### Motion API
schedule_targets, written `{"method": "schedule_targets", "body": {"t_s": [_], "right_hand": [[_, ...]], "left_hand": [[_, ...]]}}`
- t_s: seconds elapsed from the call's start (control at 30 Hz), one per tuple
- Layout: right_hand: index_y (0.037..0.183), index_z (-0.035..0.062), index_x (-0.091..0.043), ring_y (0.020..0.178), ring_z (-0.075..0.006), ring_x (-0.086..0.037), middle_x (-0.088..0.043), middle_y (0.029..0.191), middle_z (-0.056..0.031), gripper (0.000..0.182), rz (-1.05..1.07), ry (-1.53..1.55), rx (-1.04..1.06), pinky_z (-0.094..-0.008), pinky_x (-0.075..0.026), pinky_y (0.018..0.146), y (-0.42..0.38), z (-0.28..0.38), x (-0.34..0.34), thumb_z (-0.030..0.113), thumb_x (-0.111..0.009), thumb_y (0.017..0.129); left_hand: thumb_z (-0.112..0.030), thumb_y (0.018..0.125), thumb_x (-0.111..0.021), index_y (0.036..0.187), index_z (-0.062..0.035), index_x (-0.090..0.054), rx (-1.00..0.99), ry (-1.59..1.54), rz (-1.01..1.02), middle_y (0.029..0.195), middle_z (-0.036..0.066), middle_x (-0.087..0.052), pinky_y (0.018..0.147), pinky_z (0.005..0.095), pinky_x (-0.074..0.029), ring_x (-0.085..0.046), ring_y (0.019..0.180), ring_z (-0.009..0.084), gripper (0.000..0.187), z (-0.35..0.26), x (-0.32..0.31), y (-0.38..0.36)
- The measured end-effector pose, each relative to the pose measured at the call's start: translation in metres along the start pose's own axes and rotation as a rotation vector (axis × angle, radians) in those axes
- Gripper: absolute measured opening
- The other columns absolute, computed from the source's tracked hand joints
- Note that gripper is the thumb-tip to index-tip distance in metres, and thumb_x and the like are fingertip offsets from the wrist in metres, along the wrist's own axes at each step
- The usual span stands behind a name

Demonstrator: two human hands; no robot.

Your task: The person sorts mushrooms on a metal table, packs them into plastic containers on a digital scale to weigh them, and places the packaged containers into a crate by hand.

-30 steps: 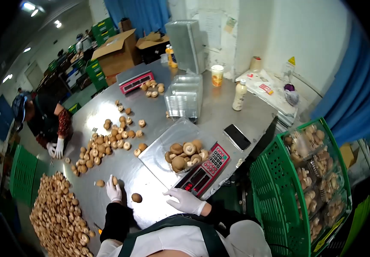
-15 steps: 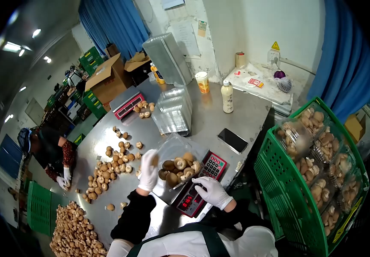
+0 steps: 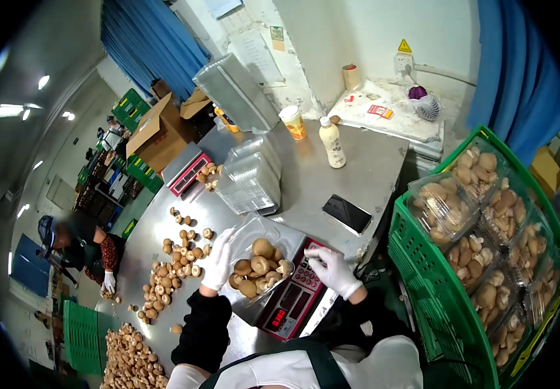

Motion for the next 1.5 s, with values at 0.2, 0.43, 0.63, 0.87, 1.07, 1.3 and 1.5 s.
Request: {"method": "schedule_targets", "body": {"t_s": [0.2, 0.43, 0.63, 0.87, 1.07, 1.3, 1.5], "right_hand": [[0.112, -0.0041, -0.058, 0.084, -0.0163, -0.064, -0.068, 0.096, -0.0146, 0.031, 0.115, 0.283, -0.132, -0.0272, -0.05, 0.075, 0.089, -0.051, -0.061, 0.018, -0.059, 0.089], [0.121, 0.0013, -0.055, 0.089, -0.0099, -0.053, -0.063, 0.102, -0.0036, 0.038, 0.384, 0.681, -0.348, -0.0251, -0.044, 0.079, 0.143, -0.059, -0.132, 0.025, -0.055, 0.091], [0.118, 0.0057, -0.058, 0.083, -0.0067, -0.055, -0.059, 0.1, 0.0003, 0.038, 0.657, 0.403, -0.206, -0.0207, -0.045, 0.07, 0.076, -0.025, -0.08, 0.018, -0.068, 0.083], [0.111, -0.003, -0.049, 0.068, -0.0179, -0.066, -0.064, 0.087, -0.0118, 0.032, 0.572, 0.49, -0.647, -0.0288, -0.056, 0.057, 0.013, -0.027, -0.078, 0.018, -0.059, 0.089], [0.089, 0.0019, -0.05, 0.066, -0.0184, -0.062, -0.057, 0.074, -0.0085, 0.008, 0.313, 0.714, -0.728, -0.0322, -0.055, 0.061, -0.004, -0.044, -0.081, 0.004, -0.049, 0.082], [0.088, 0.0001, -0.056, 0.082, -0.0146, -0.056, -0.058, 0.081, -0.0058, 0.015, 0.23, 0.276, -0.166, -0.0273, -0.046, 0.073, -0.047, -0.025, -0.029, 0.004, -0.055, 0.073], [0.084, 0.0008, -0.058, 0.091, -0.03, -0.062, -0.065, 0.099, -0.0141, 0.013, -0.023, -0.174, 0.269, -0.034, -0.05, 0.078, -0.065, 0.054, 0.031, -0.006, -0.052, 0.074]], "left_hand": [[-0.017, 0.091, -0.056, 0.136, -0.0004, -0.037, 0.503, -0.057, -0.028, 0.115, 0.014, -0.055, 0.088, 0.0292, -0.044, -0.054, 0.104, 0.0169, 0.052, 0.032, 0.024, -0.106], [-0.022, 0.092, -0.057, 0.113, -0.0029, -0.05, 0.942, -0.624, 0.074, 0.084, 0.011, -0.063, 0.063, 0.0302, -0.052, -0.063, 0.069, 0.0188, 0.029, 0.033, -0.025, -0.175], [-0.019, 0.096, -0.049, 0.113, -0.0006, -0.047, 1.023, -1.516, -0.233, 0.094, 0.016, -0.063, 0.068, 0.032, -0.056, -0.066, 0.077, 0.0249, 0.025, 0.033, -0.035, -0.191], [-0.012, 0.093, -0.052, 0.106, -0.0053, -0.048, 0.941, -1.08, -0.196, 0.092, 0.016, -0.062, 0.07, 0.0355, -0.057, -0.066, 0.079, 0.0265, 0.015, 0.044, -0.047, -0.185], [0.007, 0.082, -0.051, 0.092, -0.0099, -0.044, 0.664, -1.057, -0.137, 0.074, 0.001, -0.05, 0.06, 0.0232, -0.049, -0.055, 0.062, 0.0108, 0.021, 0.047, -0.048, -0.178], [0.002, 0.074, -0.069, 0.136, -0.005, -0.027, 0.646, -0.755, 0.171, 0.094, 0.007, -0.061, 0.074, 0.0279, -0.05, -0.06, 0.084, 0.0151, 0.075, -0.001, -0.034, -0.159], [-0.013, 0.07, -0.075, 0.123, 0.0018, -0.047, 0.065, -0.417, 0.049, 0.118, 0.018, -0.057, 0.096, 0.0371, -0.042, -0.055, 0.109, 0.0318, 0.062, -0.02, -0.055, -0.119]]}}
Point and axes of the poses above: each hand's wrist, its own y-axis towards the middle knuckle, its own x-axis out of the back of the hand, z = x × y, the point moved 5 cm from there along y, towards the middle knuckle
